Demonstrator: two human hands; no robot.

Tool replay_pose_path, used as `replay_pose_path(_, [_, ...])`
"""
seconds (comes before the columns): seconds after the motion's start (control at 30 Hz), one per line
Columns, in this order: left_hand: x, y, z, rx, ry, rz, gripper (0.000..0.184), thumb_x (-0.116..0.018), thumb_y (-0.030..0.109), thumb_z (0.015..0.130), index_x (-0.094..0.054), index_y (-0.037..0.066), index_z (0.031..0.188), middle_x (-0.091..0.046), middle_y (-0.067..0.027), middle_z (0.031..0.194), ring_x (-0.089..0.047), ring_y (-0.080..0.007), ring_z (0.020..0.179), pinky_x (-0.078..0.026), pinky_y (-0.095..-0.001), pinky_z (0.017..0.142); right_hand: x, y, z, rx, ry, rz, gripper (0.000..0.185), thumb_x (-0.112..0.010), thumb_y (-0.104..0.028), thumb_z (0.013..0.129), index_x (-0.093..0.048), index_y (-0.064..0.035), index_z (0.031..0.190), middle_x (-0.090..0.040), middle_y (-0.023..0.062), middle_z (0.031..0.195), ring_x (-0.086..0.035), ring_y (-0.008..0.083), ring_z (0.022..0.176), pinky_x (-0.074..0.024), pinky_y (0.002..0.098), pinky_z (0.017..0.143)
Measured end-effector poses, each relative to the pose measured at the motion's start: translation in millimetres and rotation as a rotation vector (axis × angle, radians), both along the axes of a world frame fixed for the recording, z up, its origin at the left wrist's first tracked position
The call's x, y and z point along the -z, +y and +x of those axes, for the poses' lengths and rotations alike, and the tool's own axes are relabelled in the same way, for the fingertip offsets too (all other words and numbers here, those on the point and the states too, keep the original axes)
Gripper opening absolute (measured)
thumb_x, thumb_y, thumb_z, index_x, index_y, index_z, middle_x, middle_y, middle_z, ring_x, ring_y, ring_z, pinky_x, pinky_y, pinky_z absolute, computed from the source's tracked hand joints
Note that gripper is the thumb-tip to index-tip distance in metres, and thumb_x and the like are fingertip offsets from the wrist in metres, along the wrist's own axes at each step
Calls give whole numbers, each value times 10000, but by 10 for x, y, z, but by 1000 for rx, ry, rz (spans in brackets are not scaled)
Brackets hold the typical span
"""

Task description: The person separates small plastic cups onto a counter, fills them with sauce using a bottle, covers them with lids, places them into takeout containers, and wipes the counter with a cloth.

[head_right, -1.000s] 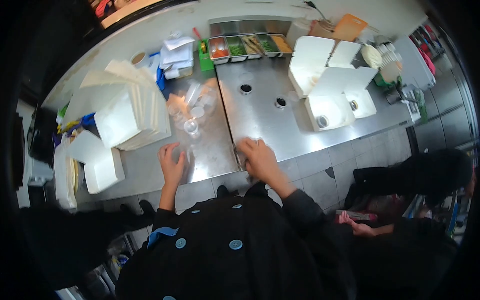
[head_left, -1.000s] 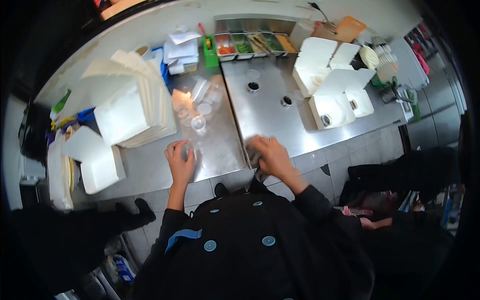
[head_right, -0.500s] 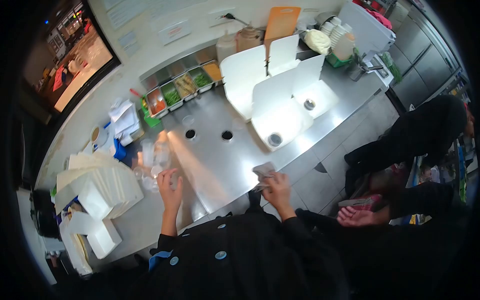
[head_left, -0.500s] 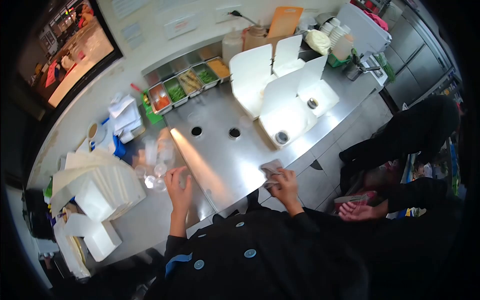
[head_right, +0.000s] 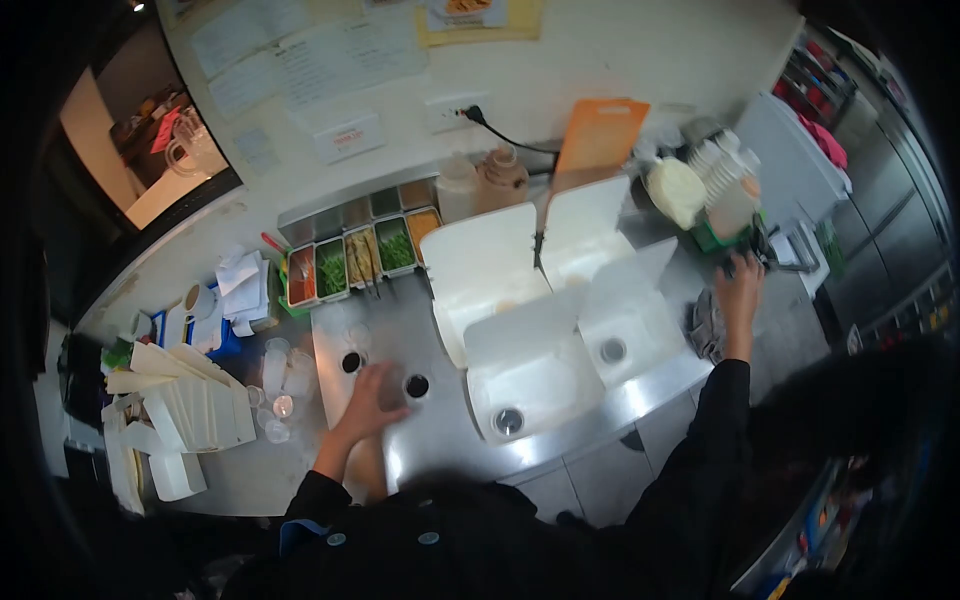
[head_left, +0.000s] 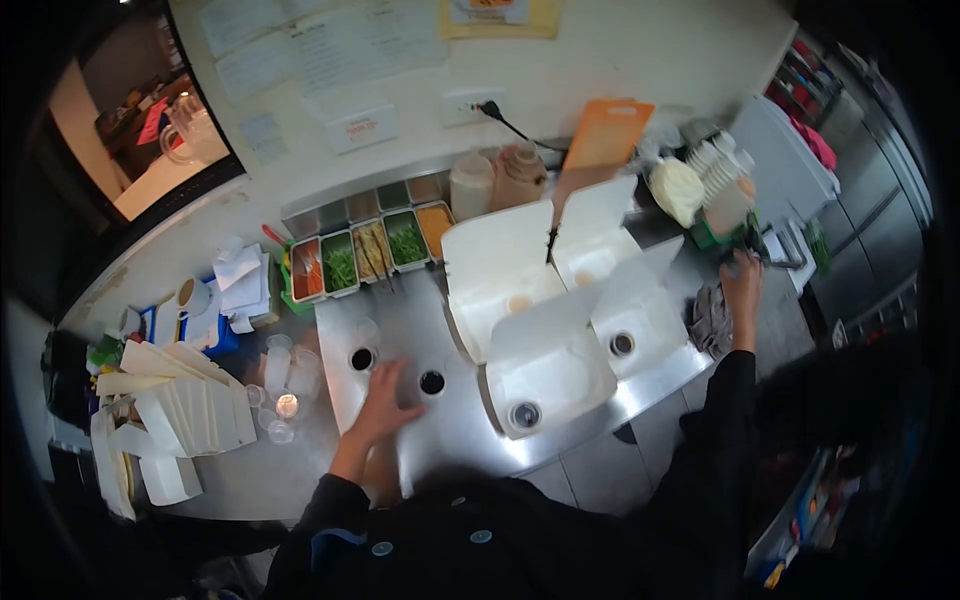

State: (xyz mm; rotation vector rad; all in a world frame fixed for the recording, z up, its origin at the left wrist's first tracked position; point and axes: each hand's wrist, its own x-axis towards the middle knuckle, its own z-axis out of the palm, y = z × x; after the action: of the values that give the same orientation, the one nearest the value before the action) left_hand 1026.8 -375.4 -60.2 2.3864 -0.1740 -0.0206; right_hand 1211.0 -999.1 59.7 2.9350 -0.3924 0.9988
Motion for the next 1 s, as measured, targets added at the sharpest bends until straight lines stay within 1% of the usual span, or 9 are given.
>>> replay_pose_path(0.1, [78,-279,67,33,61,7,923,-838,211,600,-347,50,1365,-385,-188,1286,-364,-389,1192,-346,-426,1040,-864,1609,548,-613,16,549,634,-767,-281,720,-520,31,1213,-552,209,1202,-508,354,1145,-410,406,967])
replay_pose_path(0.23, [301,-448,125,-60,-76,-17,768,-831,147,591,-455,51,1253,-446,-161,1199,-424,-375,1086,-387,-428,968,-521,2865,1331,-819,450,455,1062,-862,-471,550,-369,91,1304,-464,274,1292,-443,361,1238,-384,383,1013])
replay_pose_path(0.27, [420,-451,141,-89,-152,-38,722,-828,137,594,-483,56,1224,-466,-152,1172,-438,-367,1068,-392,-423,959,-597,3066,1303,-865,499,412,882,-829,-408,641,-411,68,1255,-488,251,1275,-453,327,1241,-391,387,1007])
replay_pose_path(0.43, [557,-434,127,-80,-211,-132,630,-811,148,625,-523,75,1180,-507,-132,1094,-472,-339,1054,-399,-397,930,-270,3376,1607,-1052,521,947,687,-834,-4,524,-517,-22,1134,-593,51,1127,-578,155,1059,-456,290,928])
replay_pose_path(0.5, [536,-389,124,-72,-217,-150,619,-805,145,628,-523,72,1174,-508,-132,1091,-474,-337,1050,-398,-394,929,-442,3392,1460,-930,501,746,667,-841,-86,524,-538,-17,1114,-617,72,1053,-603,173,984,-476,298,876])
replay_pose_path(0.7, [663,-320,77,-103,-297,-206,562,-800,144,635,-543,57,1127,-511,-129,1046,-501,-325,1007,-417,-388,894,-549,3263,1418,-834,221,835,591,-802,-157,570,-561,-3,1087,-637,86,978,-618,198,874,-489,323,810])
replay_pose_path(0.77, [502,-269,33,-129,-288,-247,548,-803,153,639,-548,52,1114,-513,-128,1026,-521,-316,975,-436,-378,869,-745,3114,1482,-1000,7,824,570,-784,-180,596,-557,1,1087,-633,95,976,-611,199,858,-487,330,795])
replay_pose_path(0.83, [331,-217,1,-142,-312,-300,537,-803,153,647,-548,45,1107,-511,-125,1011,-535,-305,956,-451,-365,847,-1276,3023,1266,-867,-123,650,538,-770,-197,650,-553,2,1101,-623,93,996,-600,200,880,-470,327,819])
replay_pose_path(1.0, [-240,-124,-102,-156,-366,-355,518,-796,135,662,-545,33,1103,-504,-119,992,-546,-291,951,-463,-347,834,-2694,2837,569,-1152,-389,791,549,-741,-216,770,-534,20,1222,-597,93,1144,-560,176,1040,-400,297,938])
